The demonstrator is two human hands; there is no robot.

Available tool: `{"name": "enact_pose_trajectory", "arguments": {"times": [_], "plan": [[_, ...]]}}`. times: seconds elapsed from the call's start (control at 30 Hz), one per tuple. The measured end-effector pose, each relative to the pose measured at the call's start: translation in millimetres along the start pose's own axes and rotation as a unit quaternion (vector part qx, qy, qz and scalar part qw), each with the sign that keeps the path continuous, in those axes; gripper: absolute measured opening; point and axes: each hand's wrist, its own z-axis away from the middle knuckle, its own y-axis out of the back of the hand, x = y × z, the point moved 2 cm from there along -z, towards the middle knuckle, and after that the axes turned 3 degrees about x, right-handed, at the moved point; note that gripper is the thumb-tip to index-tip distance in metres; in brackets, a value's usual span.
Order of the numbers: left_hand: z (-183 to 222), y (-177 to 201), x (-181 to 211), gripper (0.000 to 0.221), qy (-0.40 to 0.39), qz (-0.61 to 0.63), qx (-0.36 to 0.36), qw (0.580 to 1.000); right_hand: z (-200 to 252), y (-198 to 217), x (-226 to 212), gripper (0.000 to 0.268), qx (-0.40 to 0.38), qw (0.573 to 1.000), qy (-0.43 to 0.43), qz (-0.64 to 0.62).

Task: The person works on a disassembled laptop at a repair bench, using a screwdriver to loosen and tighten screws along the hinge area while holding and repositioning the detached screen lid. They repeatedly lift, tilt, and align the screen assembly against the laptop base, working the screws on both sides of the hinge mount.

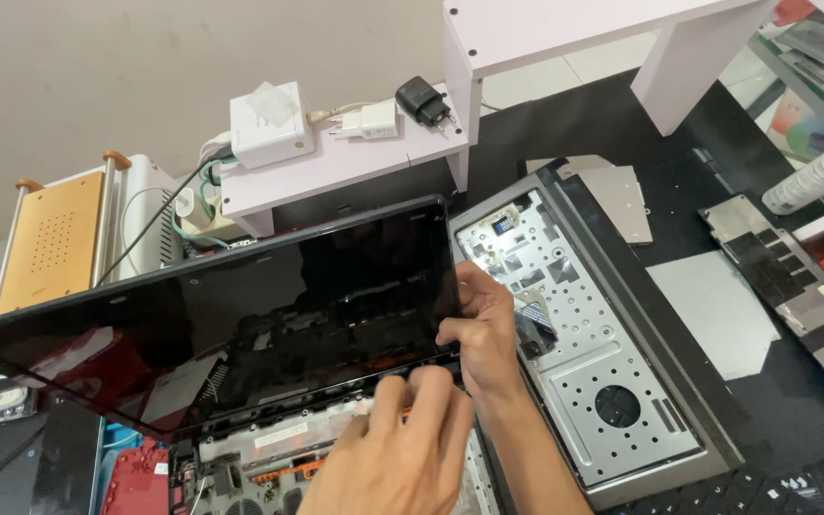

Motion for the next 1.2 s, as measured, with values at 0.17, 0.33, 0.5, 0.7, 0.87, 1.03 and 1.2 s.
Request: {"name": "enact_pose_trajectory", "arguments": {"times": [0.17, 0.33, 0.5, 0.7, 0.87, 1.03, 1.2], "plan": [[-10, -2, 3, 0.02, -0.043, -0.053, -0.002, 0.998, 0, 2, 1, 0.042, 0.0, 1.0, 0.008, 0.0], [1, -23, 3, 0.029, 0.027, -0.074, -0.102, 0.992, 0, 1, -1, 0.04, 0.004, 1.0, -0.001, 0.005], [-7, -9, -2, 0.036, 0.014, 0.016, -0.078, 0.997, 0, 0, -2, 0.042, -0.005, 1.0, 0.002, 0.0], [-9, -3, 8, 0.019, -0.014, 0.019, -0.039, 0.999, 1, 0, -3, 0.04, -0.004, 1.0, -0.003, 0.013], [2, -21, 5, 0.025, 0.018, -0.073, -0.121, 0.99, 0, 3, 2, 0.04, -0.004, 1.0, -0.001, 0.0], [9, -28, 0, 0.053, 0.082, -0.054, -0.201, 0.975, 1, 0, -1, 0.04, -0.006, 1.0, 0.012, 0.01], [9, 0, -17, 0.018, -0.019, 0.033, -0.015, 0.999, 0, 0, 0, 0.042, 0.007, 1.0, -0.001, 0.003]]}}
